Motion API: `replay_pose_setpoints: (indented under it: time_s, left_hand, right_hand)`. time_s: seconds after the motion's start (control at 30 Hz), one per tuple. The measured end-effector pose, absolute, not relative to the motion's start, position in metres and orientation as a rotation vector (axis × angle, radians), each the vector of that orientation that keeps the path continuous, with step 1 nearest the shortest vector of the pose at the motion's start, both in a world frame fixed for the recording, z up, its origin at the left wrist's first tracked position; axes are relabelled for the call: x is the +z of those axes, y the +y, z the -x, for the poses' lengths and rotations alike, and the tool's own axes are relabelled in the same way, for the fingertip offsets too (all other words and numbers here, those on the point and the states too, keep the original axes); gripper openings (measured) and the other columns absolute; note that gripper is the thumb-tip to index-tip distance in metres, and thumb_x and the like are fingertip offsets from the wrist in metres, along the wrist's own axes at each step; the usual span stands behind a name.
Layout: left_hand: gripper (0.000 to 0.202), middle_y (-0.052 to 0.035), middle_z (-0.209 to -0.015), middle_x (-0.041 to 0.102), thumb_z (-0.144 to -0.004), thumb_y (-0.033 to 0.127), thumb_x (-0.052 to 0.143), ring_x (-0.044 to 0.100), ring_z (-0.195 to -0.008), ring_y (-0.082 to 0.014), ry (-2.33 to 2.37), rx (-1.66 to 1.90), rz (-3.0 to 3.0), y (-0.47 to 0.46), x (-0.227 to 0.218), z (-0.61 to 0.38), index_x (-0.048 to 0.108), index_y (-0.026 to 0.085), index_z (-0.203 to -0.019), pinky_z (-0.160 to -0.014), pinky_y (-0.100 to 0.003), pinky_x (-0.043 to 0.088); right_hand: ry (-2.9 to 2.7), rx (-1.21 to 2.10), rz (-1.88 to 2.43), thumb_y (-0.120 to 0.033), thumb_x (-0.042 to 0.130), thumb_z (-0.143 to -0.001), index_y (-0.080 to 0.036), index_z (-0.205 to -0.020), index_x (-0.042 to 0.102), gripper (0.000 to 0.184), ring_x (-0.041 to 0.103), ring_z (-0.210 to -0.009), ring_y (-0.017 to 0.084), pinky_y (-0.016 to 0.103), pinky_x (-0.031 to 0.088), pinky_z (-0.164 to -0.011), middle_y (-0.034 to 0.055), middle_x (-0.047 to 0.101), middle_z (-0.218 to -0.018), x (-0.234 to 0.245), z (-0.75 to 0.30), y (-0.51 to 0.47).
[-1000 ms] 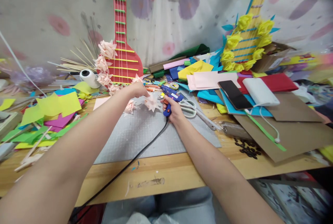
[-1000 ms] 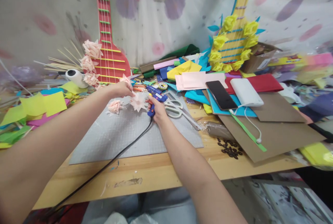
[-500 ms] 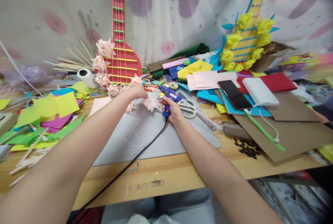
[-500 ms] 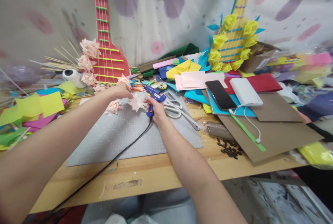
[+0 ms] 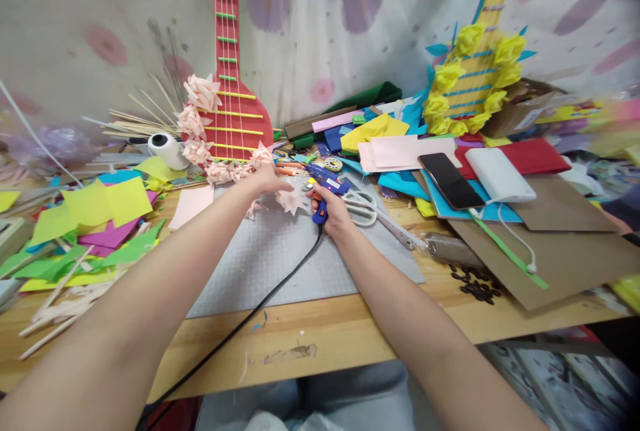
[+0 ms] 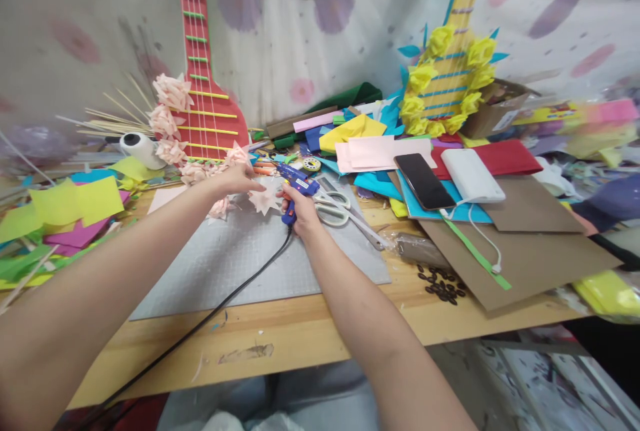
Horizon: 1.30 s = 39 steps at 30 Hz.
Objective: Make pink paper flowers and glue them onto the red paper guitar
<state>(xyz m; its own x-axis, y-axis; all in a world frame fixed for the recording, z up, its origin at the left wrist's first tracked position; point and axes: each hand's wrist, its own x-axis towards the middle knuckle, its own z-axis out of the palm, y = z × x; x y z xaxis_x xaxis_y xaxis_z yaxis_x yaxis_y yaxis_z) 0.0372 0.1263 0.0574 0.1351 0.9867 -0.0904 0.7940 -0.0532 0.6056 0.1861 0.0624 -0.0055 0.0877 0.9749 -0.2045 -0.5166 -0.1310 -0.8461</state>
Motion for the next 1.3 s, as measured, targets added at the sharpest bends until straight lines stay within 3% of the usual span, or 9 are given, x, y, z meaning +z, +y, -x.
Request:
replay_pose_setpoints:
  time_s: [0.17,0.33,0.5,0.67,0.8,0.93,1.07,1.17,1.3]
  left_hand:
    - [0.047,-0.0033,-0.06,0.059,-0.036,0.02,0.08,0.061,-0.061,-0.0247,1.771,0.424,-1.817,0.13,0.041,-0.037,0.061,0.017,-0.079,-0.053,-0.031,0.044]
    - [0.065,-0.0083,-0.075,0.064,-0.044,0.024,0.077,0.062,-0.06,-0.0225,1.789,0.363,-1.772,0.127,0.041,-0.036,0.058,0.012,-0.105,-0.051,-0.03,0.044]
    - [0.071,-0.0116,-0.093,0.066,-0.054,0.029,0.071,0.064,-0.068,-0.0203,1.764,0.222,-1.775,0.121,0.048,-0.036,0.051,0.012,-0.119,-0.055,-0.027,0.045]
    - [0.067,-0.0145,-0.109,0.063,-0.054,0.029,0.071,0.064,-0.084,-0.0241,1.846,0.2,-1.894,0.116,0.052,-0.036,0.053,0.013,-0.117,-0.063,-0.028,0.046]
    - [0.057,-0.012,-0.098,0.066,-0.06,0.026,0.066,0.063,-0.078,-0.0221,1.82,0.309,-1.807,0.115,0.054,-0.027,0.055,0.013,-0.114,-0.059,-0.027,0.044]
    - [0.032,-0.0064,-0.084,0.067,-0.061,0.019,0.063,0.061,-0.07,-0.0187,1.869,0.536,-1.82,0.111,0.061,-0.005,0.064,0.016,-0.093,-0.06,-0.027,0.043]
    - [0.014,-0.0043,-0.076,0.067,-0.067,0.023,0.061,0.059,-0.069,-0.0169,1.798,0.877,-1.822,0.1,0.063,0.029,0.066,0.017,-0.079,-0.065,-0.028,0.043]
    - [0.014,-0.0037,-0.079,0.067,-0.073,0.027,0.056,0.059,-0.072,-0.0178,1.815,1.101,-1.8,0.085,0.056,0.056,0.065,0.019,-0.08,-0.068,-0.029,0.043]
    - [0.02,-0.0045,-0.074,0.063,-0.079,0.033,0.049,0.057,-0.074,-0.0221,2.018,1.099,-1.894,0.062,0.037,0.086,0.064,0.02,-0.081,-0.069,-0.033,0.042]
  right_hand:
    - [-0.583,1.431,0.957,-0.032,0.068,-0.064,-0.014,-0.062,0.061,0.02,0.04,-0.037,0.004,0.017,0.032,-0.035,-0.003,0.053,-0.045,-0.007,-0.186,0.064]
    - [-0.59,1.429,0.962,-0.033,0.07,-0.065,-0.014,-0.061,0.06,0.021,0.041,-0.037,0.004,0.016,0.033,-0.034,-0.0033,0.052,-0.045,-0.006,-0.186,0.063]
    - [-0.609,1.427,0.995,-0.033,0.067,-0.068,-0.014,-0.058,0.06,0.023,0.04,-0.035,0.004,0.016,0.031,-0.033,-0.0031,0.05,-0.041,-0.008,-0.186,0.064]
    - [-0.601,1.416,0.968,-0.032,0.069,-0.066,-0.014,-0.058,0.061,0.021,0.041,-0.036,0.004,0.016,0.031,-0.033,-0.0022,0.055,-0.046,-0.008,-0.186,0.064]
    - [-0.642,1.426,0.982,-0.035,0.068,-0.066,-0.013,-0.058,0.061,0.024,0.039,-0.035,0.004,0.016,0.03,-0.033,-0.0035,0.049,-0.04,-0.007,-0.186,0.063]
    - [-0.659,1.436,0.991,-0.036,0.068,-0.065,-0.013,-0.058,0.061,0.025,0.039,-0.035,0.004,0.016,0.03,-0.033,-0.0037,0.048,-0.039,-0.007,-0.186,0.062]
    - [-0.658,1.416,0.977,-0.036,0.071,-0.063,-0.015,-0.059,0.06,0.025,0.041,-0.037,0.004,0.016,0.031,-0.034,-0.0032,0.053,-0.045,-0.008,-0.185,0.062]
    - [-0.656,1.411,0.97,-0.035,0.071,-0.061,-0.015,-0.06,0.06,0.024,0.042,-0.037,0.004,0.016,0.031,-0.033,-0.0024,0.056,-0.05,-0.009,-0.184,0.062]
    - [-0.668,1.403,0.956,-0.034,0.072,-0.06,-0.015,-0.061,0.059,0.023,0.043,-0.039,0.003,0.017,0.032,-0.034,-0.0016,0.061,-0.059,-0.01,-0.185,0.061]
